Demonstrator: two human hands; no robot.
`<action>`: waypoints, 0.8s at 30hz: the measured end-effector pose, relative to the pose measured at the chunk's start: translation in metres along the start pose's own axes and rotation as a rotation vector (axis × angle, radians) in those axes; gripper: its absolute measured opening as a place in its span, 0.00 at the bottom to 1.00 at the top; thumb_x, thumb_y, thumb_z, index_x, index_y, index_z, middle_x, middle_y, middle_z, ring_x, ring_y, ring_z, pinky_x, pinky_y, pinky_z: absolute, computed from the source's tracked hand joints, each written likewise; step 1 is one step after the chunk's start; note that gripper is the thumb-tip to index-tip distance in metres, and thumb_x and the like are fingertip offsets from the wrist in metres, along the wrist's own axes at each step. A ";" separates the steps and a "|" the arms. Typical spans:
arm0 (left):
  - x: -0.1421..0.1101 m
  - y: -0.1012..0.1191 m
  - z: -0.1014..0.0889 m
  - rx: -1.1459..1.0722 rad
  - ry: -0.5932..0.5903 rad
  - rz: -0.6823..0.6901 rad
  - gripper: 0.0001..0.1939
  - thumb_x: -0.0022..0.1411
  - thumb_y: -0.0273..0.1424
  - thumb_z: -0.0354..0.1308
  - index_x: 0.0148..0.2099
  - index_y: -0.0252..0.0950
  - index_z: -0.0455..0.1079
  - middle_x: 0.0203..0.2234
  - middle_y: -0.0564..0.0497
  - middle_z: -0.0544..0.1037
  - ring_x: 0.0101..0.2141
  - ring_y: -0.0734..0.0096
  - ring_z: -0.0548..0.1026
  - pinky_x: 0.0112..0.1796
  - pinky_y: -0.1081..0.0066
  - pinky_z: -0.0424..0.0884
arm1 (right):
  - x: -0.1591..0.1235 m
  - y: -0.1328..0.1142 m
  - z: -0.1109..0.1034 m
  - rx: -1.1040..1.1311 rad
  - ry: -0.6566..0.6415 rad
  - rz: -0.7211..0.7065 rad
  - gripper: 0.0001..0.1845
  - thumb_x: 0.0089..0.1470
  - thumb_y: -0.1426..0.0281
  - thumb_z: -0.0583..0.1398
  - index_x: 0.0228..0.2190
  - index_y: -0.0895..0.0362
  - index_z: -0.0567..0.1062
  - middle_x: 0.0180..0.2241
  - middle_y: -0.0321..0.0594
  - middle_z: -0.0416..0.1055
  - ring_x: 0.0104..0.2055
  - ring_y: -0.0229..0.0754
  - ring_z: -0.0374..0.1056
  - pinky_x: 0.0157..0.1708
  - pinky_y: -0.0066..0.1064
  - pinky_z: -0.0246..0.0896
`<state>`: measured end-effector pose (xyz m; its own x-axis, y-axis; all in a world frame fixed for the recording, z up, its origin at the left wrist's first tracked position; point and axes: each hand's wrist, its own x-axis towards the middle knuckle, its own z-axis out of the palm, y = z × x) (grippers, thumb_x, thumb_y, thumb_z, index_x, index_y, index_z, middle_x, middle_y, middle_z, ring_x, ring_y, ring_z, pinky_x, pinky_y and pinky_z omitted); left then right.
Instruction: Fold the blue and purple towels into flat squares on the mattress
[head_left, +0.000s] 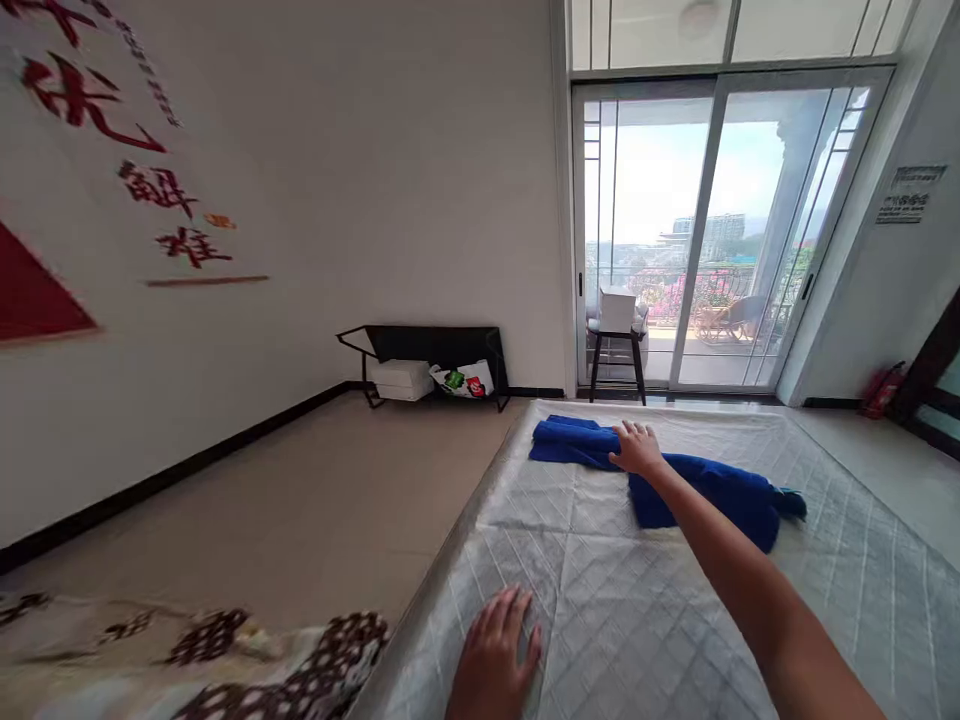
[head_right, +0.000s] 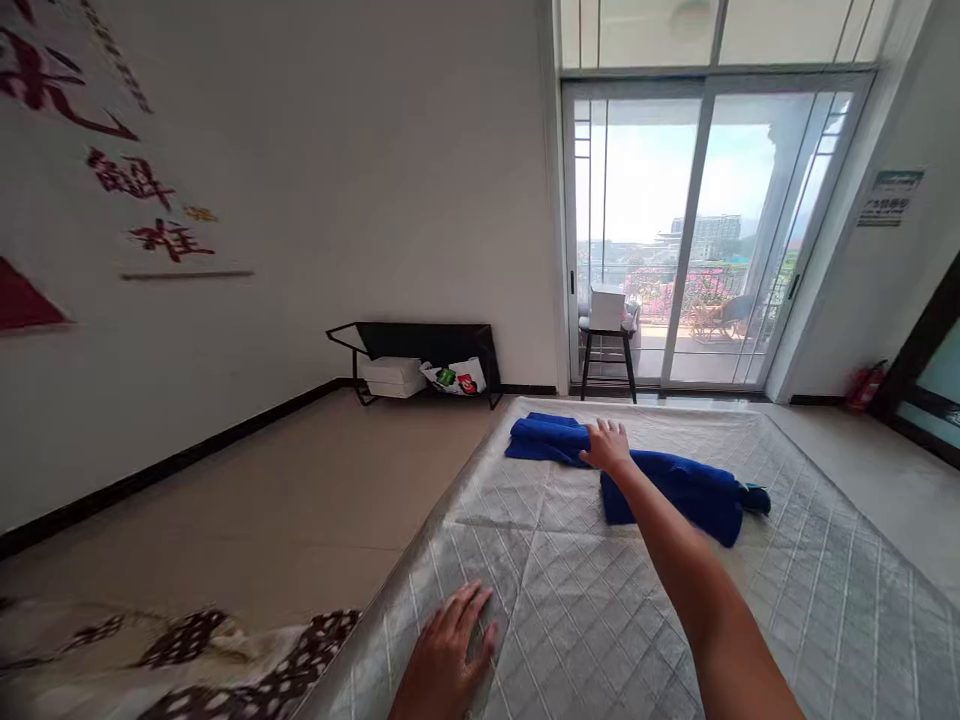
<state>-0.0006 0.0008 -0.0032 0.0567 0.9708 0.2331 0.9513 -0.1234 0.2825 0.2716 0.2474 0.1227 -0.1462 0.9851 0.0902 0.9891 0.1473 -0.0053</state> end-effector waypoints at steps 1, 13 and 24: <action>0.000 -0.002 0.003 0.002 0.012 0.006 0.22 0.67 0.39 0.46 0.59 0.42 0.70 0.59 0.47 0.72 0.60 0.55 0.68 0.57 0.52 0.67 | 0.006 -0.010 0.003 -0.001 -0.040 0.021 0.44 0.51 0.57 0.64 0.65 0.50 0.56 0.68 0.51 0.53 0.69 0.56 0.47 0.64 0.50 0.34; -0.001 -0.009 0.016 -0.068 0.164 0.083 0.20 0.67 0.37 0.48 0.56 0.42 0.73 0.55 0.44 0.75 0.56 0.54 0.70 0.55 0.48 0.68 | -0.027 -0.113 0.009 0.101 -0.080 -0.089 0.19 0.58 0.67 0.57 0.50 0.58 0.72 0.48 0.53 0.74 0.51 0.50 0.70 0.46 0.35 0.62; 0.012 -0.008 -0.011 -0.310 0.329 -0.037 0.20 0.69 0.42 0.42 0.43 0.39 0.73 0.41 0.43 0.78 0.45 0.55 0.75 0.50 0.51 0.71 | -0.307 -0.063 0.053 0.158 -0.077 -0.300 0.24 0.46 0.69 0.62 0.48 0.54 0.71 0.42 0.45 0.75 0.42 0.50 0.71 0.39 0.34 0.64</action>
<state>-0.0114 0.0113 0.0076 -0.1224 0.8648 0.4870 0.8123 -0.1947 0.5498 0.2534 -0.0594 0.0423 -0.4372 0.8986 0.0361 0.8874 0.4376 -0.1450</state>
